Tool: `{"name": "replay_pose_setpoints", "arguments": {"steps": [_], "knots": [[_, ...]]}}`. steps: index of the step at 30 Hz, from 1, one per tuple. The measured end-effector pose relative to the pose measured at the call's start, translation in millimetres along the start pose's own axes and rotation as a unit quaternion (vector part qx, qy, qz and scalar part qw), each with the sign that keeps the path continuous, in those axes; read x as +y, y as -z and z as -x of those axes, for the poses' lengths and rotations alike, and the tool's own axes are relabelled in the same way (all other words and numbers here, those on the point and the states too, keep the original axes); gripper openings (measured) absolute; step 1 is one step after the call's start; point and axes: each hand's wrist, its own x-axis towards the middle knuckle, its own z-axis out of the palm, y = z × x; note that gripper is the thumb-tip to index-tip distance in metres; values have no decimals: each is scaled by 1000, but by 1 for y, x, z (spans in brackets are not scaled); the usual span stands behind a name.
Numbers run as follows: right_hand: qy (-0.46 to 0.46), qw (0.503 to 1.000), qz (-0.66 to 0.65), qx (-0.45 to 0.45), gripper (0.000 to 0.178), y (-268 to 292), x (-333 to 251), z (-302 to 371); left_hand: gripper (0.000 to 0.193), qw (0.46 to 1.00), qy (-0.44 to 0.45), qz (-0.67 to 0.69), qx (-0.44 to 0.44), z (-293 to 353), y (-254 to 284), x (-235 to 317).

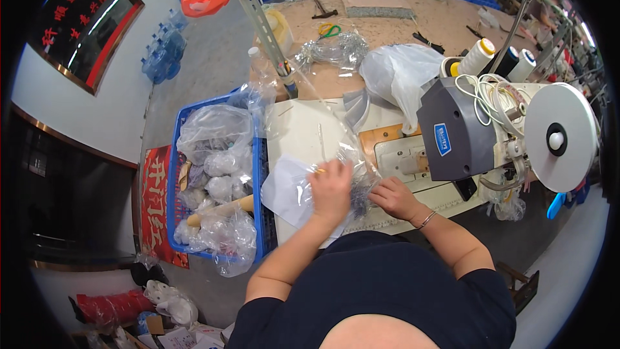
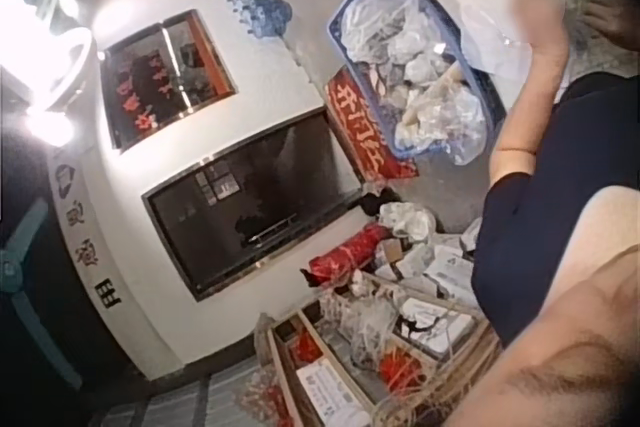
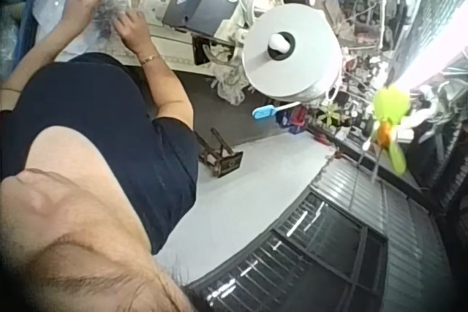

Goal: The person opens a plastic bag containing silver sequined decorations and uses scissors to cut the bag open. They then remove the decorations, arrange them on the sewing machine bed, and begin sewing them together using the industrial sewing machine.

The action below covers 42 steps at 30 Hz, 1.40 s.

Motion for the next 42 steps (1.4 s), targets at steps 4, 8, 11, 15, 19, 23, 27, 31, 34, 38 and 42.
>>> {"name": "replay_pose_setpoints", "arguments": {"steps": [4,8,11,15,19,23,27,31,34,38,42], "knots": [[16,1000,3,-8,15,-5,1,3,54,973,10,216,-81,49,-74,21],[9,999,14,35,23,6,2,4,59,969,-12,237,-70,51,-65,16],[-94,992,-18,87,28,9,-5,11,57,968,-6,239,-76,50,-60,12],[-368,876,-288,121,34,-12,-16,22,63,960,3,258,-110,55,-71,11],[-364,759,-518,151,35,-22,-16,12,52,966,-31,225,-126,54,-70,15],[-413,640,-638,116,35,-17,-14,5,21,812,244,504,-166,25,-77,-35],[-446,696,-555,96,35,-22,-13,10,30,881,348,302,-108,-30,-140,-120],[-403,711,-557,146,39,-25,-17,-3,37,867,335,131,-346,-57,-184,-114],[-401,653,-633,113,47,-2,-24,-16,34,865,321,158,-351,-52,-207,-107],[-404,569,-710,87,48,8,-28,-9,25,752,441,403,-278,-35,-209,-128],[-446,560,-697,48,35,-11,-23,5,13,543,490,679,-63,1,-178,-120]]}}
